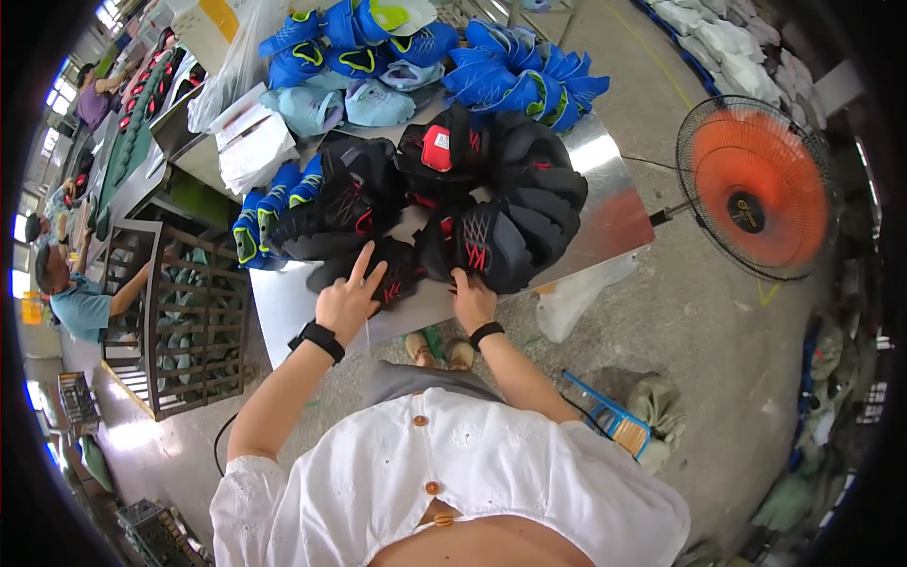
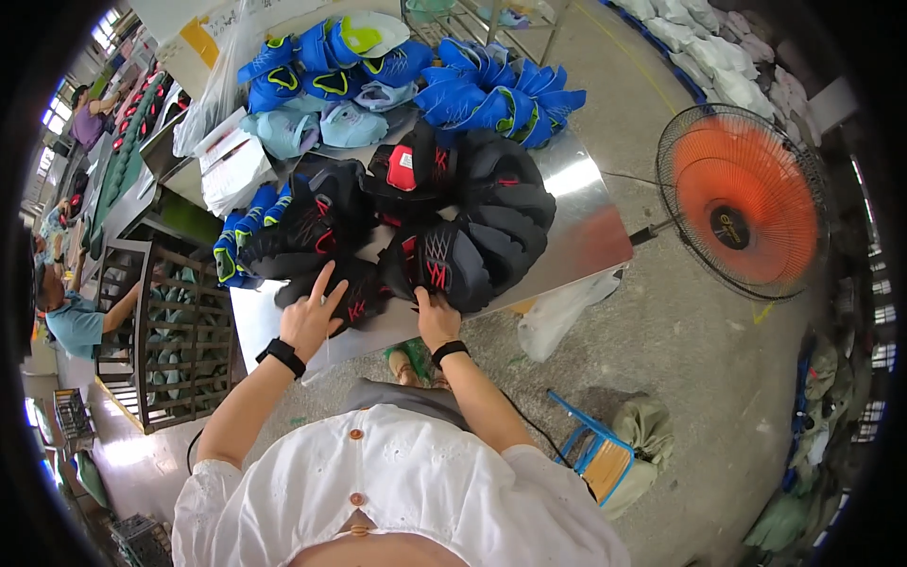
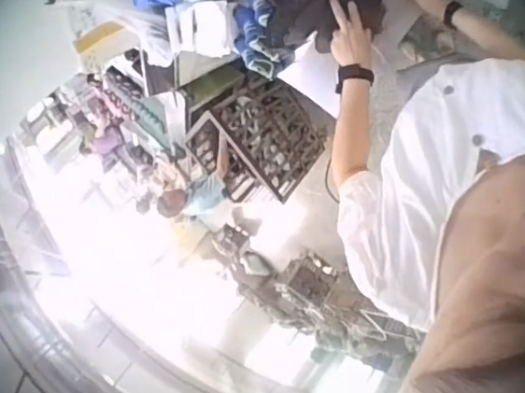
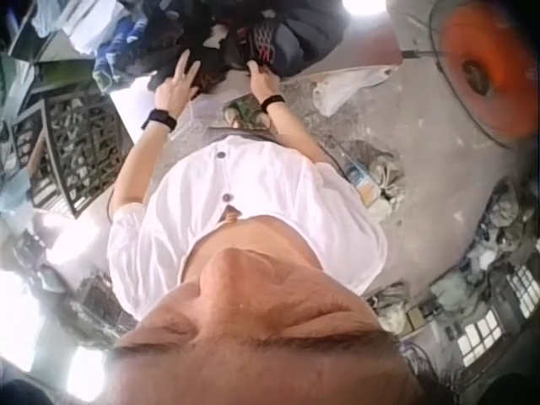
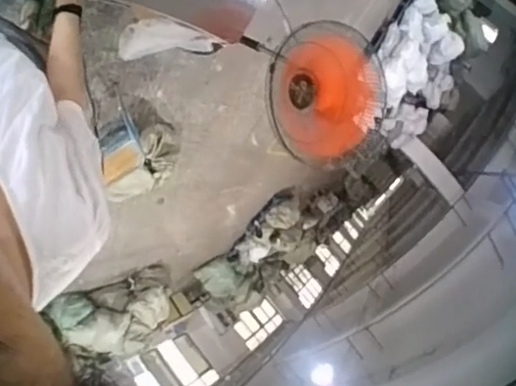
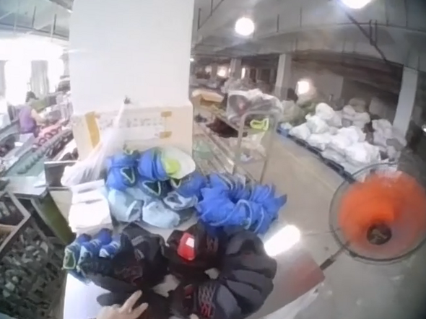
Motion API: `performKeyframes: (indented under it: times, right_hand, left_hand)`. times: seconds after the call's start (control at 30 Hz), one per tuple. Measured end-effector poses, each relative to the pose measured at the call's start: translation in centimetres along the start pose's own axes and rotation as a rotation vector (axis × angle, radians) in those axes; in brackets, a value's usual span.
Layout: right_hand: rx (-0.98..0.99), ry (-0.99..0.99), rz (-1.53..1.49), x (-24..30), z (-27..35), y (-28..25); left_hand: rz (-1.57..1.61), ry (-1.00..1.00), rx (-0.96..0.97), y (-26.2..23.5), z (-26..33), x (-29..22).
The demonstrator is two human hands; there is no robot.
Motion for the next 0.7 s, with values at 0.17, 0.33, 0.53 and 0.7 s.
performKeyframes:
  times: [0.17,0.33,0.53,0.7]
  right_hand:
    - [0.243,-0.003,-0.229,0.6,-2.7,-8.9]
    - [0.580,-0.020,-0.083,-0.6,-8.9,-15.4]
    - [0.685,-0.182,0.109,-0.8,-11.6,-7.9]
    - [0.407,-0.413,0.147,1.6,-18.8,-11.7]
  left_hand:
    - [-0.140,0.030,0.131,1.6,-0.4,1.9]
    - [-0.050,0.130,0.252,1.1,-0.4,0.9]
    - [0.011,0.196,0.299,-0.4,-2.5,3.2]
    - [0.132,0.141,0.331,-5.3,-4.3,3.8]
Point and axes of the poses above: each hand's wrist, its own z-axis away from the middle knuckle, its own y-axis out of the palm, x = y × z, the point moved 5 cm from there along -z, towards the middle knuckle, and after that the axes turned 10 degrees about -y, right-handed, at the moved point
